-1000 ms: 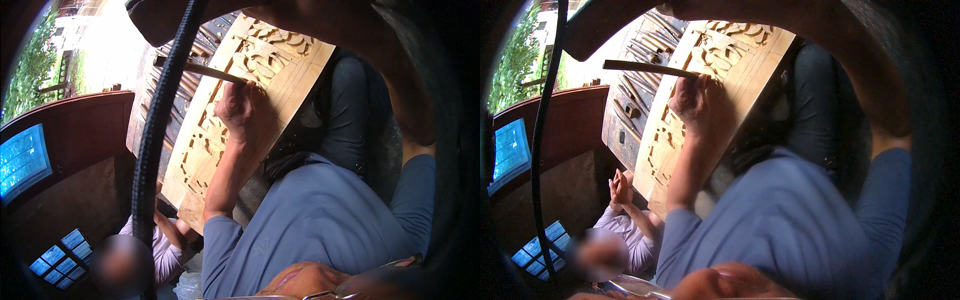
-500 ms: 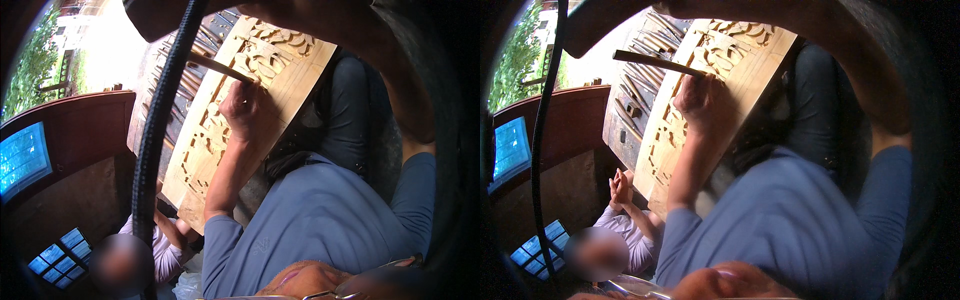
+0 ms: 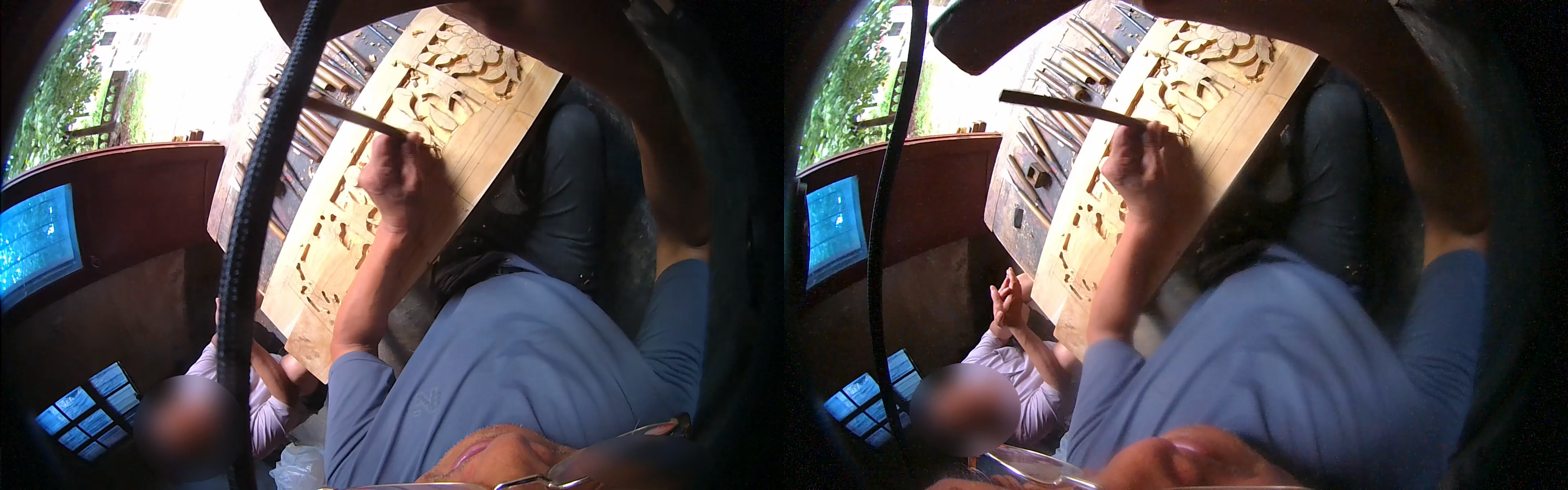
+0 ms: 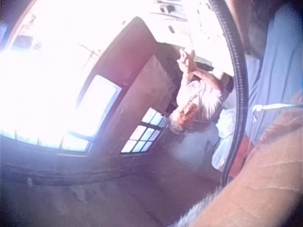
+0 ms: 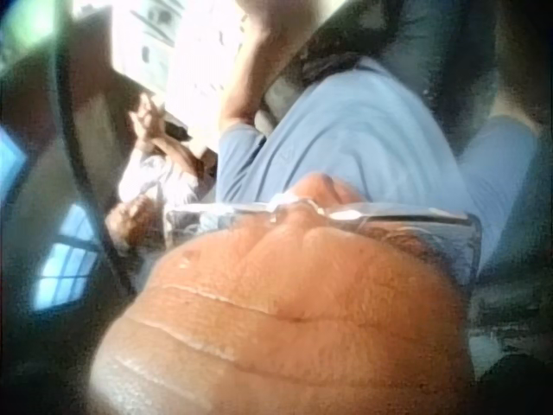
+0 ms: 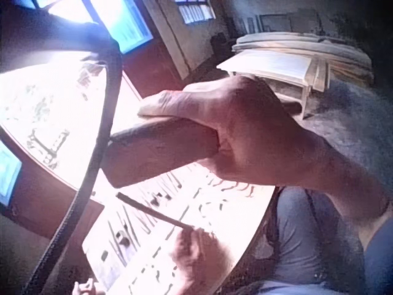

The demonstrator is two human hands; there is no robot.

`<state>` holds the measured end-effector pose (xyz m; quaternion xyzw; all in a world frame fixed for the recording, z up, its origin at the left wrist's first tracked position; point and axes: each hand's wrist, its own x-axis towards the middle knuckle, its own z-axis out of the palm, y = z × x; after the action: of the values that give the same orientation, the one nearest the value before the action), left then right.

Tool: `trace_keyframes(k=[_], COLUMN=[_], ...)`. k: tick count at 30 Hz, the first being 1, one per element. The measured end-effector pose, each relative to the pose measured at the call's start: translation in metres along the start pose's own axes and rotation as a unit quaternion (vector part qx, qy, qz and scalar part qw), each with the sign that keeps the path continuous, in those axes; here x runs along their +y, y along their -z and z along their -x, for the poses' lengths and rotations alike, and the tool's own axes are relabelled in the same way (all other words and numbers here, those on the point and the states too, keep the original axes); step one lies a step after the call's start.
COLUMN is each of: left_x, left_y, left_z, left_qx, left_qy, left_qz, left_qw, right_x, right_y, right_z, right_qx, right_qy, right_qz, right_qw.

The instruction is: The person carves a floral design into a wooden panel using a chisel and mallet. They repeatedly position the chisel and strike it with the mallet to remove wood shavings, occasionally switching tools and clearing debris from the surface.

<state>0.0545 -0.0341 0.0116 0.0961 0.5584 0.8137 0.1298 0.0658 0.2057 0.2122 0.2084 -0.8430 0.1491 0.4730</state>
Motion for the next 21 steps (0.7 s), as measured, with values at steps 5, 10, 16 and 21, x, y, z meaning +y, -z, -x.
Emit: trace_keyframes(k=[5, 10, 16, 21], left_x=[-0.008, -0.010, -0.011, -0.016], left_y=[0.026, 0.028, 0.027, 0.030], left_z=[-0.018, -0.019, -0.017, -0.016], left_qx=[-0.021, -0.038, -0.057, -0.063], left_qy=[-0.207, -0.241, -0.234, -0.221], left_qz=[-0.333, -0.385, -0.389, -0.383], left_qw=[0.920, 0.890, 0.889, 0.895], right_x=[-0.005, -0.003, -0.003, -0.002], right_y=[0.000, 0.000, -0.006, -0.005], right_z=[0.010, 0.014, 0.013, 0.017], right_qx=[0.050, 0.029, 0.053, 0.053], right_qy=[0.018, 0.009, 0.033, 0.019], right_qz=[-0.037, -0.043, -0.063, -0.063], right_qw=[0.998, 0.999, 0.996, 0.996])
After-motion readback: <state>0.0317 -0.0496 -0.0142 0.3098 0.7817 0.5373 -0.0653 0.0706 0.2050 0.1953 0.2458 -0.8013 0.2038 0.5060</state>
